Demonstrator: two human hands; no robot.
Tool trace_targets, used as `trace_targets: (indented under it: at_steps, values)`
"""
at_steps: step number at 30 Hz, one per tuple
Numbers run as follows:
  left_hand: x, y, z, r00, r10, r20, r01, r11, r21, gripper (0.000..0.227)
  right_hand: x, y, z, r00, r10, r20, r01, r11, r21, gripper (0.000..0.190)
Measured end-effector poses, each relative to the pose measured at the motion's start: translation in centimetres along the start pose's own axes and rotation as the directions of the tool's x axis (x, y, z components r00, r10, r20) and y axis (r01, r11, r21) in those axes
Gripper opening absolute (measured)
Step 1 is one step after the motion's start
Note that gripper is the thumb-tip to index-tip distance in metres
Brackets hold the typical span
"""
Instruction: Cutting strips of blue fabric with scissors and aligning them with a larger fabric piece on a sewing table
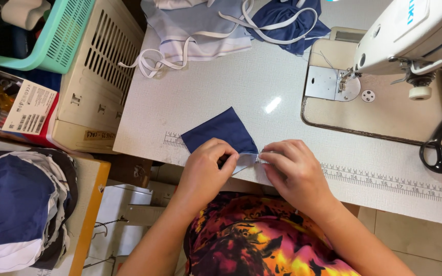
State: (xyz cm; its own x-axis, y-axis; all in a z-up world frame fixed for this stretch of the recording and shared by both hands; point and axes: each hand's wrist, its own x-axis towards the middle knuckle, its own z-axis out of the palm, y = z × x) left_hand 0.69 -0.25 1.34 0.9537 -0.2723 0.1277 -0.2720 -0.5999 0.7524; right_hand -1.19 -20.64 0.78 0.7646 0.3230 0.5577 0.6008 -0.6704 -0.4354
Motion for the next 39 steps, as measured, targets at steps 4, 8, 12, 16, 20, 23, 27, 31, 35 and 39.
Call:
trace_targets:
  at_steps: [4, 8, 12, 16, 20, 23, 27, 31, 35, 39]
  values:
    - [0.4, -0.2, -0.3, 1.000, -0.028, 0.006, 0.028, 1.000, -0.011, 0.011, 0.0, -0.5, 0.3, 0.998, -0.054, -0.037, 0.052, 0.998, -0.047, 0.019]
    - [0.4, 0.3, -0.7, 0.998, -0.056, 0.021, 0.057, 0.998, -0.038, 0.012, 0.4, -0.7, 0.5, 0.994, -0.103, -0.021, 0.100, 0.986, -0.132, 0.012]
    - [0.5, 0.4, -0.9, 0.997, -0.075, 0.033, 0.078, 0.993, -0.087, 0.012, 0.2, 0.2, 1.1, 0.995, -0.088, 0.039, 0.094, 0.971, -0.219, 0.014]
    - [0.5, 0.6, -1.0, 0.996, -0.086, 0.033, 0.089, 0.992, -0.089, 0.013, 0.1, 0.0, 0.9, 0.998, -0.058, 0.032, 0.063, 0.984, -0.165, 0.012]
    - [0.3, 1.4, -1.0, 0.997, -0.074, 0.027, 0.076, 0.995, -0.065, 0.013, -0.4, 0.6, 1.1, 1.000, 0.001, 0.001, -0.001, 0.990, -0.140, 0.013]
    - [0.4, 1.6, -0.8, 0.999, -0.039, 0.018, 0.039, 0.998, -0.040, 0.012, -0.1, 0.7, 1.0, 1.000, -0.010, 0.020, 0.013, 0.988, -0.157, 0.016]
    - [1.1, 1.6, -1.2, 0.998, -0.055, 0.003, 0.055, 0.995, -0.085, 0.012, 0.4, 0.6, 0.5, 0.997, -0.050, 0.058, 0.060, 0.981, -0.183, 0.014]
    - [3.8, 0.5, -4.2, 0.995, -0.089, -0.048, 0.082, 0.989, -0.126, 0.013, -0.4, 1.7, -0.8, 0.997, -0.035, 0.075, 0.048, 0.983, -0.174, 0.012]
    - [7.9, -2.0, -6.6, 0.993, 0.012, -0.119, -0.010, 1.000, 0.021, 0.011, -1.5, 2.7, -2.6, 0.996, 0.019, 0.085, 0.000, 0.976, -0.219, 0.009]
    - [12.3, -4.2, -5.5, 0.982, 0.157, -0.108, -0.133, 0.970, 0.202, 0.006, -2.2, 3.4, -3.5, 0.997, 0.058, 0.041, -0.047, 0.970, -0.239, 0.009]
